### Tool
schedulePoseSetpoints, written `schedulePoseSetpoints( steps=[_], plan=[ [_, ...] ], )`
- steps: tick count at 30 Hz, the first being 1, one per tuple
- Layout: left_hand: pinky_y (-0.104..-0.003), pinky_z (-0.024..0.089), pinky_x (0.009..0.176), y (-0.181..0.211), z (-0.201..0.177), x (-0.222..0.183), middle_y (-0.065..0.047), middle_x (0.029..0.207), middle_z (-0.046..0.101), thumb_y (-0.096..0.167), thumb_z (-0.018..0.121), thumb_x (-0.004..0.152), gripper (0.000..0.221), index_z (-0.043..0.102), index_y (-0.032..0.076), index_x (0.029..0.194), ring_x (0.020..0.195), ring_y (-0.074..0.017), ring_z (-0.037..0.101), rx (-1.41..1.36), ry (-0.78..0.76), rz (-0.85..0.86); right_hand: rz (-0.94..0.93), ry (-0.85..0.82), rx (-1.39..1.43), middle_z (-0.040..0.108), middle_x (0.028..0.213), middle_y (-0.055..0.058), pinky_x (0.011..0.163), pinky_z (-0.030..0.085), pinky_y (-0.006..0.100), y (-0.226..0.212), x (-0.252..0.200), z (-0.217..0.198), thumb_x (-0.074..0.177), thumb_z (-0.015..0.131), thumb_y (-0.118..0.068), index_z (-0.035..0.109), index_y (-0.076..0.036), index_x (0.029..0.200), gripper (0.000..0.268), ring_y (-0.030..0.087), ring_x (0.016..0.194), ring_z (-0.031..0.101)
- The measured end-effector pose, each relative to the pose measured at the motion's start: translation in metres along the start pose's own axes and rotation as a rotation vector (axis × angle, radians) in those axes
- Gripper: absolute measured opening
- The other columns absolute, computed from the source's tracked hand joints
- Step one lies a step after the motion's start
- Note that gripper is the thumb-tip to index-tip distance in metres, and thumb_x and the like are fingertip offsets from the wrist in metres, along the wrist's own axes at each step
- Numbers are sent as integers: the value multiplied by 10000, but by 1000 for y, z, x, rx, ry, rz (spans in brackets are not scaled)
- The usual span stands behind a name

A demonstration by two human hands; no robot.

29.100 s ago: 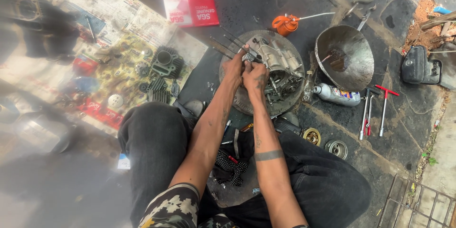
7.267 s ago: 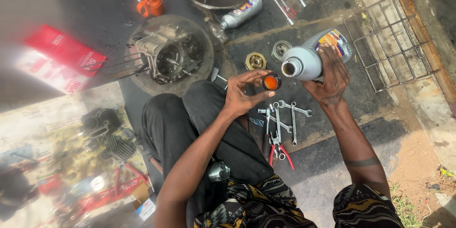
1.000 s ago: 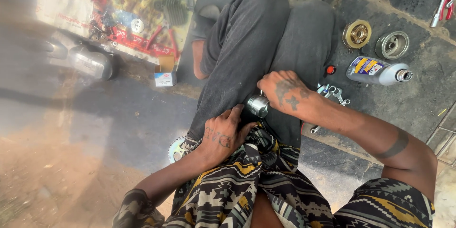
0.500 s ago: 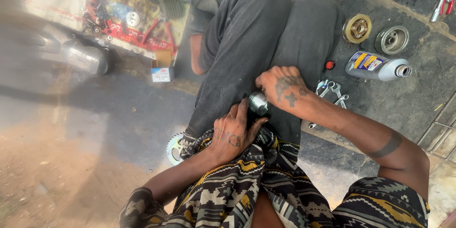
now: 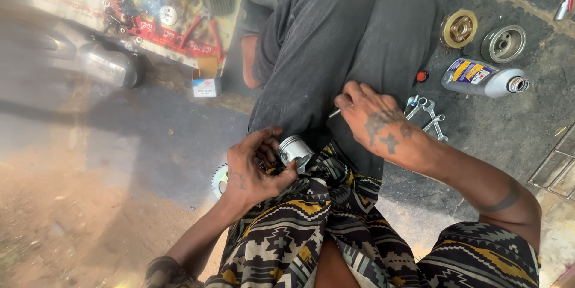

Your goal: The person sits on the ground working on a motorcycle engine crankcase placed on a tire. They use a wrench and pliers to loosen and tighten parts inside the casing, pour fluid from a plastic bottle into its cap, and fit a piston into the cylinder while handling small engine components.

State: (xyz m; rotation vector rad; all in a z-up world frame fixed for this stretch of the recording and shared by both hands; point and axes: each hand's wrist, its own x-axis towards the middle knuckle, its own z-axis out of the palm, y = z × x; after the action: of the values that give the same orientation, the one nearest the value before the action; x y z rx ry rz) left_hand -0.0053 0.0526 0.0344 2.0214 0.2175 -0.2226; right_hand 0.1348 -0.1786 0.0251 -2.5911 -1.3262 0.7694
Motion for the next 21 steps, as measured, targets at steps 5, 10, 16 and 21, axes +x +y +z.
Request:
schedulePoseSetpoints(
  steps=[5,10,16,21],
  plan=[
    [-266,563,569,-24,-6,-7,-94,762,679,138,808,649,562,698,-12,1180,625,-148,645,-249,-127,-215,191,96,702,743,960,145,743,627,320,33,-47,-2,915,663,-24,659,42,1108,204,219,829,756],
    [-295,667,659,-20,15,-3,-165,987,681,89,851,675,529,745,24,1189,885,-210,686,-459,-619,72,440,543,1457,747,1023,163,796,628,304,73,-108,62,968,663,36,663,66,1206,240,193,896,736],
    [-371,636,916,-21,-3,34,-172,1385,687,185,868,819,668,598,49,1415,1208,-285,732,-685,-1212,-27,1052,959,1600,737,942,120,726,623,271,180,-139,221,971,706,27,695,21,1108,137,164,812,725],
    [-411,605,978,-44,-3,42,-196,1522,536,56,784,881,609,530,44,1434,1284,-324,661,-875,-1364,-95,1249,1161,1420,689,883,80,609,579,265,282,-134,390,921,665,73,667,18,1042,134,156,721,680]
  ],
)
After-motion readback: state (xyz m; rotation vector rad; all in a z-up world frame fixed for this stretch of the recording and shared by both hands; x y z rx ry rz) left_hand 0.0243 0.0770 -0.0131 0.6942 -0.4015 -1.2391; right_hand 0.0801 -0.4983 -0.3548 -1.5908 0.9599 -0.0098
